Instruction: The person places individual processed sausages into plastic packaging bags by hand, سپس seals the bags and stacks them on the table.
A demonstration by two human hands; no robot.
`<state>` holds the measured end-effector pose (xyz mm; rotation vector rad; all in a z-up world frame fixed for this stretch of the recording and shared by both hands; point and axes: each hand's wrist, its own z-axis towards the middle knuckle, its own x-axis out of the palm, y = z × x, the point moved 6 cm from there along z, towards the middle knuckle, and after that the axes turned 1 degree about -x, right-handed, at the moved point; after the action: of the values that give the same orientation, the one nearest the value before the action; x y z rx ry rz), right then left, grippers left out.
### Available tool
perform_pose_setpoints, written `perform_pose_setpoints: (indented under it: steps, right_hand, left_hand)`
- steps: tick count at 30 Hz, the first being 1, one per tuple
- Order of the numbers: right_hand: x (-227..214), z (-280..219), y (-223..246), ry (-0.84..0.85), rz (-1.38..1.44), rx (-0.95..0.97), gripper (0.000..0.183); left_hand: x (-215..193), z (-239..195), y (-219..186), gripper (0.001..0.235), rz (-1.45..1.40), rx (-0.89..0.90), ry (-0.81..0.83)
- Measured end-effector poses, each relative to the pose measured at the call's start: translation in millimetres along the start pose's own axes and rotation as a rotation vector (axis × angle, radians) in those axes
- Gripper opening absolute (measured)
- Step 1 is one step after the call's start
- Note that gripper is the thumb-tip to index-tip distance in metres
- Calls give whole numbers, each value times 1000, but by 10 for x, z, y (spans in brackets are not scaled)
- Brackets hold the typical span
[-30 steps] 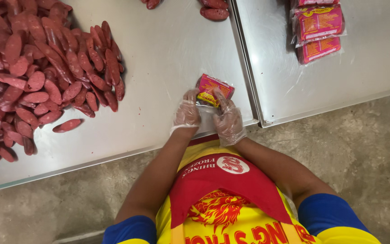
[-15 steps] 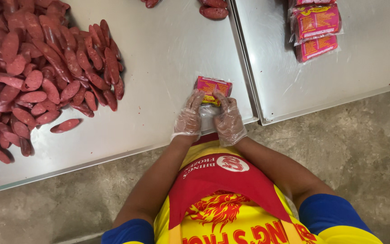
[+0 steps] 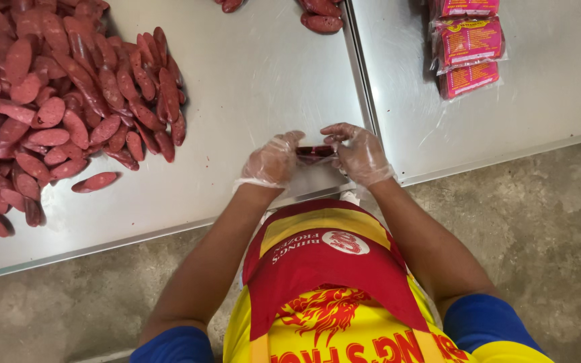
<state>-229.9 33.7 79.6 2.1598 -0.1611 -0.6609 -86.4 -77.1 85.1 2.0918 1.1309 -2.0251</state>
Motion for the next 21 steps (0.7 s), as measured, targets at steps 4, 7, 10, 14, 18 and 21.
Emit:
perform_pose_setpoints:
  steps: [4,7,10,14,18,21]
  right_hand:
    - [55,148,-97,134,420,-67,33]
    - [79,229,-156,170,366,-146,26]
    - [150,297,-341,170,396,6,26]
    - [-4,133,-322,-198,1062,-202,38]
    - [559,-134,44,283,865,-62,65]
    - [803,-47,100,443,1398,33,60]
  left_hand:
    - [-99,24,-18,32,-1,-107,124]
    - [-135,141,-277,63,144,-37,181]
    - [-61,152,-293,43,85,-205,518]
    - [-101,211,-151,59,39,-70,407]
    - [-30,88,115,42,-893,-390,311]
    - [-292,28,149,32,-673,-217,49]
